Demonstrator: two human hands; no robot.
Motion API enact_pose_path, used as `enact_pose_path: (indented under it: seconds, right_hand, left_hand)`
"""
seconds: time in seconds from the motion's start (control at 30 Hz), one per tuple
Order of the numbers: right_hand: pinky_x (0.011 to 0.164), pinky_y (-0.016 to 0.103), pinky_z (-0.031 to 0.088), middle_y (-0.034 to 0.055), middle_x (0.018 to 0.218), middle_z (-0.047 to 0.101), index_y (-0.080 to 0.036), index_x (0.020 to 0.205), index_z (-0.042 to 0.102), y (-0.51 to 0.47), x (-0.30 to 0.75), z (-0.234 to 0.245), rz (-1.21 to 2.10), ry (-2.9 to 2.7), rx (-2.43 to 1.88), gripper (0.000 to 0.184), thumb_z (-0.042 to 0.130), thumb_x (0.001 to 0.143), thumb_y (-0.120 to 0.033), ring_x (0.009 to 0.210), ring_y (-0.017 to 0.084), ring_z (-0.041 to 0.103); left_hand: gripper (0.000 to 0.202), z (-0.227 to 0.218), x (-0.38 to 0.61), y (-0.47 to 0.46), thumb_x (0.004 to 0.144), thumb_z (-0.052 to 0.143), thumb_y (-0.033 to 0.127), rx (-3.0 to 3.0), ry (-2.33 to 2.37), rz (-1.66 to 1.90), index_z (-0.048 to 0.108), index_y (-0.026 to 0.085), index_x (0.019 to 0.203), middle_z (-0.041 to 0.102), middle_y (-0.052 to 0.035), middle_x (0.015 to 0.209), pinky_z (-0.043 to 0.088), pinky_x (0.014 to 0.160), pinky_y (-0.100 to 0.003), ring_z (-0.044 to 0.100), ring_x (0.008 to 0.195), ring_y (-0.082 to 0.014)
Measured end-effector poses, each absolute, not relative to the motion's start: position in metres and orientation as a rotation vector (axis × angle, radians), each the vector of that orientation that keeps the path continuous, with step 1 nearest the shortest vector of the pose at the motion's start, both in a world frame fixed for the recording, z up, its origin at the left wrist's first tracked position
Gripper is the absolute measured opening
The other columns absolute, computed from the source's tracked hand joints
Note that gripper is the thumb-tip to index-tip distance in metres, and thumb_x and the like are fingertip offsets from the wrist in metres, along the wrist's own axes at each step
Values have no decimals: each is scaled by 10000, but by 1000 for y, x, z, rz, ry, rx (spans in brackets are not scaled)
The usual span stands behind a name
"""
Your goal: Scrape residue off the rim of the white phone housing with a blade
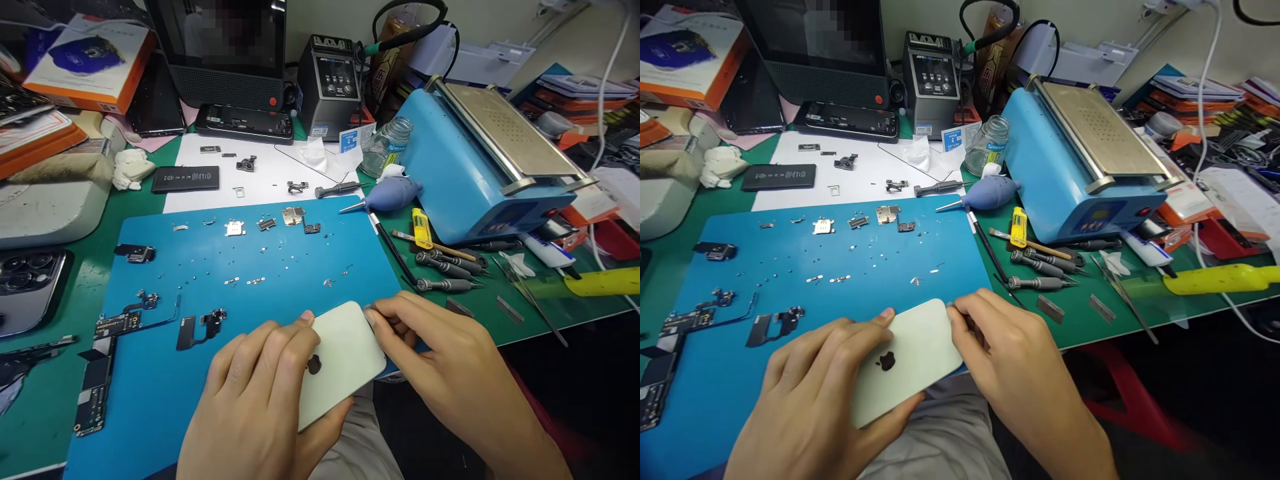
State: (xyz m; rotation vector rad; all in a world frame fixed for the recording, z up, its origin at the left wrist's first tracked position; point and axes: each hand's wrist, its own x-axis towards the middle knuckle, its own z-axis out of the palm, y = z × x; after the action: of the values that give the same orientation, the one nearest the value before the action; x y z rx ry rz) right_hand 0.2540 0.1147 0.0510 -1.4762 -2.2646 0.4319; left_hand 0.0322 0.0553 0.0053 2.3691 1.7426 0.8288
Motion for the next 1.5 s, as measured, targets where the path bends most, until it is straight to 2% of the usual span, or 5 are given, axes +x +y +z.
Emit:
enact_pose_path:
  seconds: [0.23,0.43,0.7,1.13,1.5]
  right_hand:
    - [553,252,465,-26,771,679,-231,933,729,111,260,52,538,-2239,-1486,238,611,1139,-224,618,109,627]
    - [530,232,460,-40,745,673,-236,905,720,109,264,55,603,-2222,-1499,246,626,1133,-230,603,98,625]
    - [591,252,472,-39,796,701,-234,917,716,102,255,51,444,-2182,-1536,229,638,1132,-221,622,98,612]
    - [584,216,509,-46,828,740,-242,949,745,109,256,49,471,-2196,-1503,212,645,1135,-231,637,87,656]
    - [554,228,487,-57,778,732,-254,909,772,106,252,46,533,-2043,-1606,223,680,1112,-263,599,91,626]
  left_hand:
    - [391,5,33,54,1222,368,493,2345,1763,817,613,232,1378,804,-42,1166,421,1052,-389,588,1239,-249]
    - [359,6,33,54,1225,362,484,2346,1743,805,598,250,1361,812,-25,1197,420,1056,-384,588,1250,-244]
    - [263,7,30,56,1215,416,424,2385,1690,819,601,254,1292,822,-44,1352,422,1046,-396,602,1262,-241]
    - [331,8,33,56,1219,381,426,2358,1738,812,603,220,1353,812,-47,1156,413,1053,-402,590,1226,-245]
    - [284,7,31,58,1224,387,380,2411,1697,832,604,232,1331,839,-48,1297,399,1065,-426,595,1248,-257]
